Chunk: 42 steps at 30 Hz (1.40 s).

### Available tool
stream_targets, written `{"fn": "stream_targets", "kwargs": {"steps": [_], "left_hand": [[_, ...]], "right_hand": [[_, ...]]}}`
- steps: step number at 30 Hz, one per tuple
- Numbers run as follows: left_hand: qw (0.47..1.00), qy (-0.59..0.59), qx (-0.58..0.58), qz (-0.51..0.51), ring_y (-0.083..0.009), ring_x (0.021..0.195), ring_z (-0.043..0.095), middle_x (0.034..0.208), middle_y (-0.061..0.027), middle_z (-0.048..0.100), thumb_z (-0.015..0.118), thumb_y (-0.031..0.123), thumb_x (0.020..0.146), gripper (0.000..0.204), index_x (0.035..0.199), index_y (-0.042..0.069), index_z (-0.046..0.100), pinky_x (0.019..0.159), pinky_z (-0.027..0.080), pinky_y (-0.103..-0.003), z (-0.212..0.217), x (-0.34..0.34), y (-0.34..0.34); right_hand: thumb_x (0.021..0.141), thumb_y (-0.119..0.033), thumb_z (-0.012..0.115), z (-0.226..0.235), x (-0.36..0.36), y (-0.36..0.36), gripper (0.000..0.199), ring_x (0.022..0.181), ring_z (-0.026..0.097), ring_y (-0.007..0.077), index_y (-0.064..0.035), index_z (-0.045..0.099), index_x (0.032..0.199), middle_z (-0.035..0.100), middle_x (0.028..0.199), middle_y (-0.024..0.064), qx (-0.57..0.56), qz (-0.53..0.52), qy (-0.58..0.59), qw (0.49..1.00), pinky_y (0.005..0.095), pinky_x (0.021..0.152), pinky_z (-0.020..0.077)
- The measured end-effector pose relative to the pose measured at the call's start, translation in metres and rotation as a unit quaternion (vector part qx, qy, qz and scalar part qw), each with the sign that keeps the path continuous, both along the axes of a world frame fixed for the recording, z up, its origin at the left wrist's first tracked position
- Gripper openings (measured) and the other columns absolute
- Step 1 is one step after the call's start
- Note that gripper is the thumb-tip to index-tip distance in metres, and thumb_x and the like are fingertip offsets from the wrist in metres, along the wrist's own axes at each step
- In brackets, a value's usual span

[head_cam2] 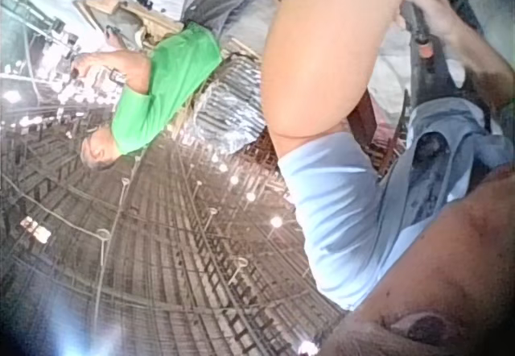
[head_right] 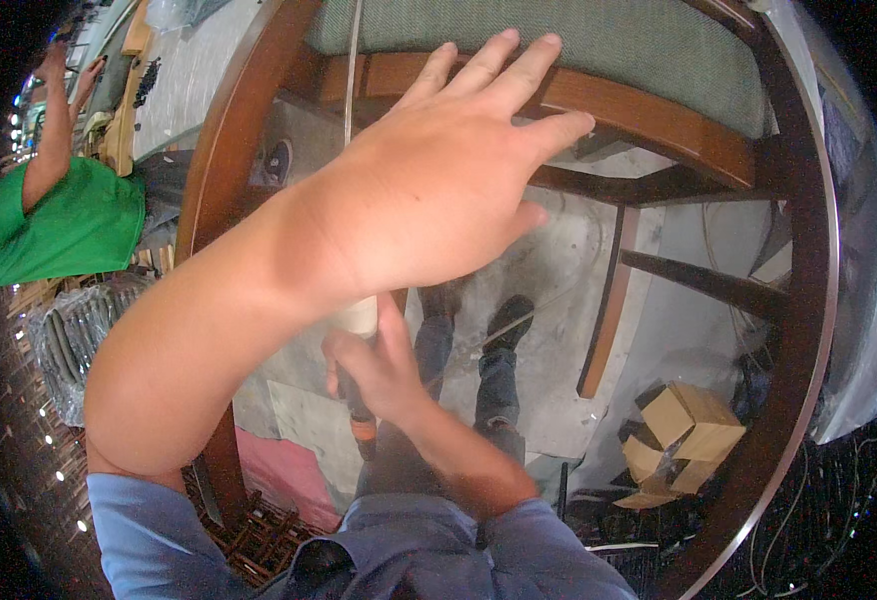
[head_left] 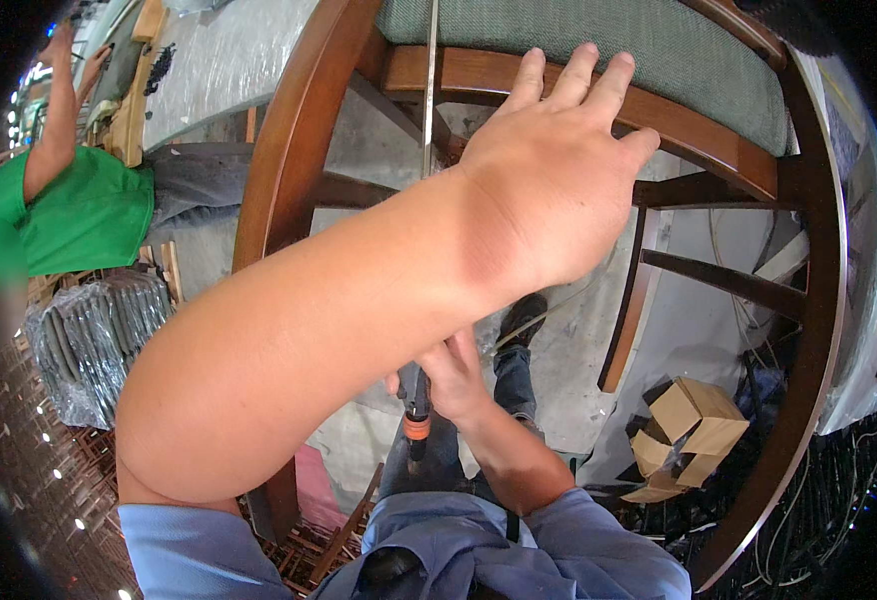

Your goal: The person assembles wooden chairs by attaching cushioned seats to the frames using a power drill. They repeatedly pick up a chair frame, position it on a jig, place the seat cushion, and drive screws to secure it before moving the finished chair aside.

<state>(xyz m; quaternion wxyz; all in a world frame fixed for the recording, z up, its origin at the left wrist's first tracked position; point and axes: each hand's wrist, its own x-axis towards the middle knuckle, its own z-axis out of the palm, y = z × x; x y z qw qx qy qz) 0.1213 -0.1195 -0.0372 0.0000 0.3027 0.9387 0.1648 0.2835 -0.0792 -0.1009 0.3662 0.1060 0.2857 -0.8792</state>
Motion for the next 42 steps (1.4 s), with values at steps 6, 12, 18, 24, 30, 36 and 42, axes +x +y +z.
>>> {"fn": "stream_targets", "kwargs": {"steps": [6,12,18,24,30,36,42], "left_hand": [[1.0,0.0,0.015,-0.005,-0.0491,0.147,0.03,0.153,-0.0356,0.035,0.061,0.01,0.086,0.046,0.13,-0.003,0.061,0.12,0.021,-0.063,0.001,0.001,0.0],[1.0,0.012,0.024,0.001,-0.0504,0.143,0.037,0.149,-0.0371,0.04,0.062,0.011,0.085,0.043,0.126,-0.004,0.063,0.118,0.024,-0.065,0.001,0.002,0.002],[0.999,-0.03,0.013,0.018,-0.0485,0.145,0.034,0.15,-0.0357,0.039,0.057,0.015,0.089,0.045,0.131,-0.002,0.062,0.119,0.023,-0.063,0.011,0.008,0.004],[0.996,-0.089,0.025,0.014,-0.0463,0.151,0.023,0.156,-0.0332,0.031,0.048,0.011,0.094,0.046,0.138,0.0,0.057,0.123,0.013,-0.061,0.017,0.02,0.005],[0.994,-0.108,-0.022,0.025,-0.043,0.151,0.022,0.161,-0.0259,0.028,0.07,0.019,0.089,0.058,0.143,0.007,0.053,0.123,0.018,-0.059,0.024,0.017,0.011],[0.995,-0.097,-0.003,0.029,-0.0429,0.151,0.023,0.16,-0.0254,0.029,0.07,0.018,0.088,0.058,0.143,0.007,0.054,0.123,0.017,-0.059,0.02,0.015,0.011],[0.998,-0.049,-0.035,-0.006,-0.0422,0.151,0.024,0.159,-0.0256,0.031,0.07,0.017,0.088,0.058,0.143,0.007,0.054,0.123,0.018,-0.059,0.014,-0.002,0.016]], "right_hand": [[0.089,-0.001,0.057,0.006,-0.006,-0.016,0.038,0.061,0.06,0.0173,0.0031,0.044,0.124,0.058,0.087,0.0098,0.018,-0.058,-0.004,0.998,0.0306,0.047,0.0516],[0.091,-0.006,0.059,0.009,-0.008,-0.021,0.026,0.056,0.061,0.0176,0.0037,0.051,0.114,0.058,0.079,0.009,0.039,-0.099,0.046,0.993,0.0304,0.045,0.0499],[0.097,-0.015,0.059,-0.009,0.015,-0.031,0.025,0.057,0.063,0.0177,0.0019,0.054,0.114,0.063,0.084,0.0103,0.007,-0.077,0.024,0.997,0.0314,0.045,0.05],[0.099,-0.029,0.065,-0.025,0.04,-0.032,0.041,0.114,0.058,0.0153,-0.0068,0.052,0.131,0.059,0.123,0.0072,-0.019,0.029,-0.038,0.999,0.0379,0.095,0.049],[0.096,-0.036,0.072,-0.007,0.01,-0.029,0.058,0.122,0.056,0.0134,-0.0118,0.048,0.143,0.059,0.132,0.0034,-0.071,-0.012,-0.064,0.995,0.0363,0.101,0.0476],[0.099,-0.034,0.067,0.024,-0.014,-0.026,0.046,0.125,0.05,0.0132,-0.0109,0.051,0.136,0.055,0.128,0.0028,-0.052,0.021,-0.022,0.998,0.0368,0.103,0.042],[0.098,-0.031,0.064,0.009,-0.006,-0.024,0.043,0.089,0.064,0.0165,-0.0074,0.052,0.132,0.065,0.108,0.0092,0.003,0.014,-0.012,1.0,0.0345,0.077,0.0518]]}}
